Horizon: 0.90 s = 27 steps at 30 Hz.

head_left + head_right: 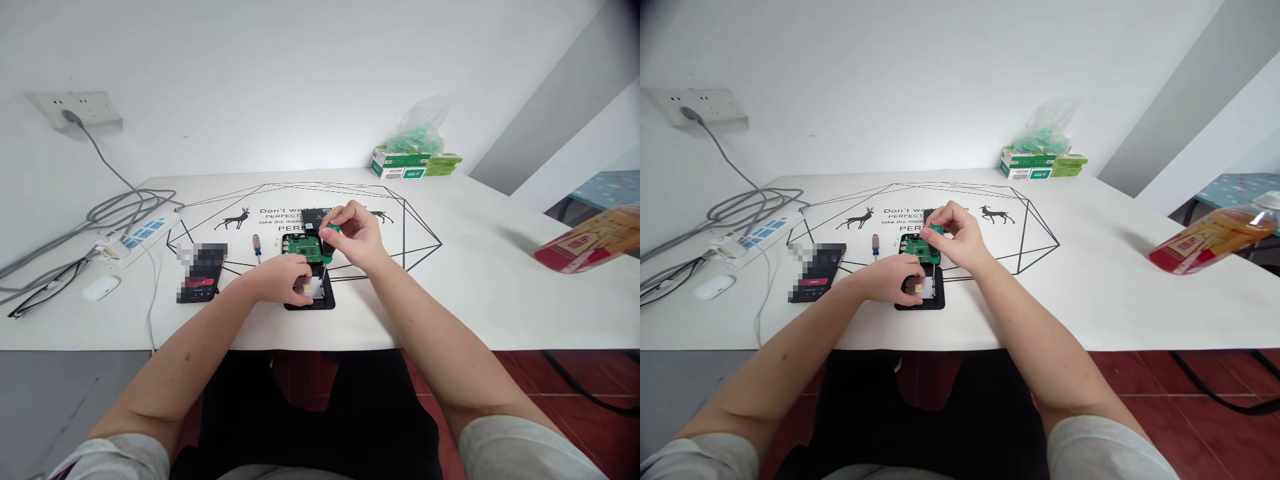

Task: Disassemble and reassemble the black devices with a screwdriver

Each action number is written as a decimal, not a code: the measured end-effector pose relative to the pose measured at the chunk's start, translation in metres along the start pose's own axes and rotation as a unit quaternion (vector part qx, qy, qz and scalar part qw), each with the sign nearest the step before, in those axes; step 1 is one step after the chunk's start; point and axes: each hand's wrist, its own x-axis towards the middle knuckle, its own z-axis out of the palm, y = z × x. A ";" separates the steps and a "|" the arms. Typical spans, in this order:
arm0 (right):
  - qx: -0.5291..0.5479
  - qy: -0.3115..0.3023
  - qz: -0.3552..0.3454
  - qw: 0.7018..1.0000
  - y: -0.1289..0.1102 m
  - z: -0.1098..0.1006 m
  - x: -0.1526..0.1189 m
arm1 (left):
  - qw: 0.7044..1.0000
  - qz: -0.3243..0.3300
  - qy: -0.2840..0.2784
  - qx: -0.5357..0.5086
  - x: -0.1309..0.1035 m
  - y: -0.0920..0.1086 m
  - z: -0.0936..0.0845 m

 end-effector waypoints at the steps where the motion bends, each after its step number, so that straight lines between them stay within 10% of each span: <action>1: -0.025 0.014 -0.019 0.999 0.001 0.002 -0.001 | 1.000 0.001 0.000 0.001 0.000 0.000 0.001; 11: -0.162 0.019 -0.214 0.963 0.002 -0.001 -0.001 | 1.000 0.005 -0.008 -0.005 0.003 0.005 0.002; 27: -0.189 0.052 -0.069 0.978 -0.003 0.001 -0.001 | 1.000 0.007 0.003 0.004 0.008 0.004 0.008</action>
